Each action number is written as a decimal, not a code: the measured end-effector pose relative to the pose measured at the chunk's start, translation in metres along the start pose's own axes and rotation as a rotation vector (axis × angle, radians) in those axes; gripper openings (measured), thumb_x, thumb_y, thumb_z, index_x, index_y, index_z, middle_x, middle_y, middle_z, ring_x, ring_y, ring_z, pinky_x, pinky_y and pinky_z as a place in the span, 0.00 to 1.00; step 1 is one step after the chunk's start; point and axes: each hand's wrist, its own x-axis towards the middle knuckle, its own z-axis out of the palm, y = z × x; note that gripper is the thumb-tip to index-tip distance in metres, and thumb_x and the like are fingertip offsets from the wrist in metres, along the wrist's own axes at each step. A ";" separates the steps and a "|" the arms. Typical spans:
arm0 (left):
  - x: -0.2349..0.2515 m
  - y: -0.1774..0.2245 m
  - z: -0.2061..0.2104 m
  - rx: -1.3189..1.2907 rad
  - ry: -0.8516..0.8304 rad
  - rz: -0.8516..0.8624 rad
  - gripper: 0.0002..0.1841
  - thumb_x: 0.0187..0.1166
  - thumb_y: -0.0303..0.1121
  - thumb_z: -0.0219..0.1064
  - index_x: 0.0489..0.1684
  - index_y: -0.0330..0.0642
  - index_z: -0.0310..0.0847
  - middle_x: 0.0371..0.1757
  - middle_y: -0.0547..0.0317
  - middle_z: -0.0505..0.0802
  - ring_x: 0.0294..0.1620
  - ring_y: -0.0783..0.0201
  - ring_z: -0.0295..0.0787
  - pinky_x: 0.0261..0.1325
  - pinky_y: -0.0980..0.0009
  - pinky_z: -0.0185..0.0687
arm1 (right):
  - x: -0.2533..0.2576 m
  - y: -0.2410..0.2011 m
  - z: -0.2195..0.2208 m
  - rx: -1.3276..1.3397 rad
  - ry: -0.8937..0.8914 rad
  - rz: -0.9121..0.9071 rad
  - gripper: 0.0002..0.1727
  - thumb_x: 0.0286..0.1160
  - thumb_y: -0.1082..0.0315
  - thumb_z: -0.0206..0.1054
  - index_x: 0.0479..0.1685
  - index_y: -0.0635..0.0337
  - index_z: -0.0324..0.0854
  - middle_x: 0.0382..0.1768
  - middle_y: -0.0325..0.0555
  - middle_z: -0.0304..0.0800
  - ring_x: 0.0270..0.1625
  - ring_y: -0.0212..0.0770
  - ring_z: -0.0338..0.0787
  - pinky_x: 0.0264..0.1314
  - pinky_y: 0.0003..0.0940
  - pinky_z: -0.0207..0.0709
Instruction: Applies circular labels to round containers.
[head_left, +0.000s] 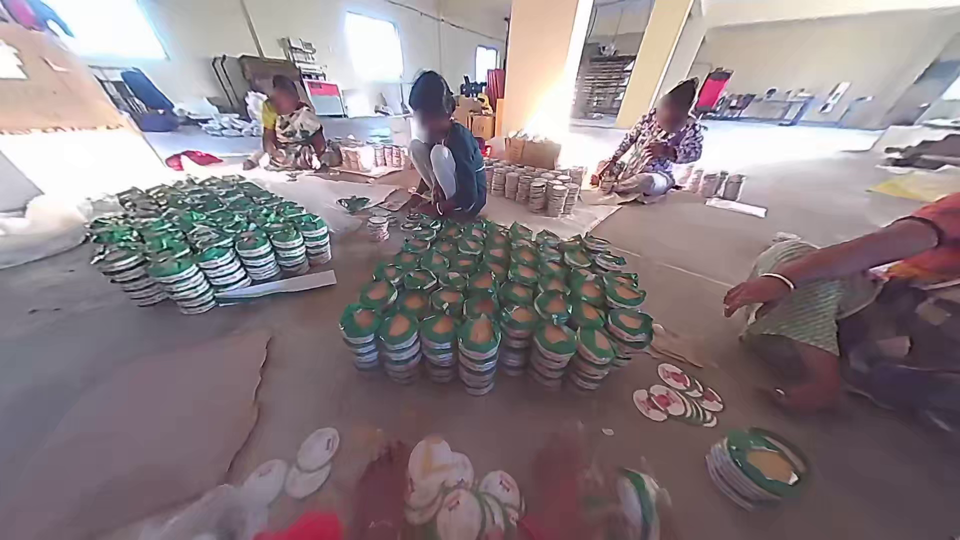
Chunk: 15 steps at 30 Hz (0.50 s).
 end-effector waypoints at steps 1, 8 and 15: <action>0.019 -0.037 0.020 -0.046 0.134 0.051 0.53 0.72 0.58 0.72 0.92 0.33 0.51 0.91 0.34 0.62 0.91 0.33 0.53 0.87 0.33 0.48 | 0.004 0.008 -0.002 -0.318 -0.039 -0.117 0.35 0.89 0.56 0.49 0.90 0.69 0.54 0.81 0.56 0.73 0.78 0.42 0.78 0.79 0.40 0.73; 0.048 -0.067 0.006 -0.317 0.417 -0.058 0.41 0.83 0.56 0.59 0.90 0.37 0.58 0.89 0.41 0.67 0.91 0.42 0.56 0.91 0.43 0.47 | 0.006 0.060 0.033 -1.430 -0.284 -0.115 0.52 0.69 0.37 0.69 0.93 0.53 0.57 0.87 0.76 0.55 0.83 0.85 0.61 0.73 0.83 0.58; 0.041 -0.076 0.005 -0.359 0.476 -0.027 0.36 0.84 0.54 0.57 0.87 0.37 0.65 0.86 0.44 0.72 0.89 0.45 0.61 0.89 0.45 0.52 | 0.014 0.035 0.030 -1.230 -0.217 -0.212 0.52 0.68 0.44 0.72 0.89 0.67 0.59 0.83 0.82 0.60 0.78 0.89 0.65 0.70 0.85 0.62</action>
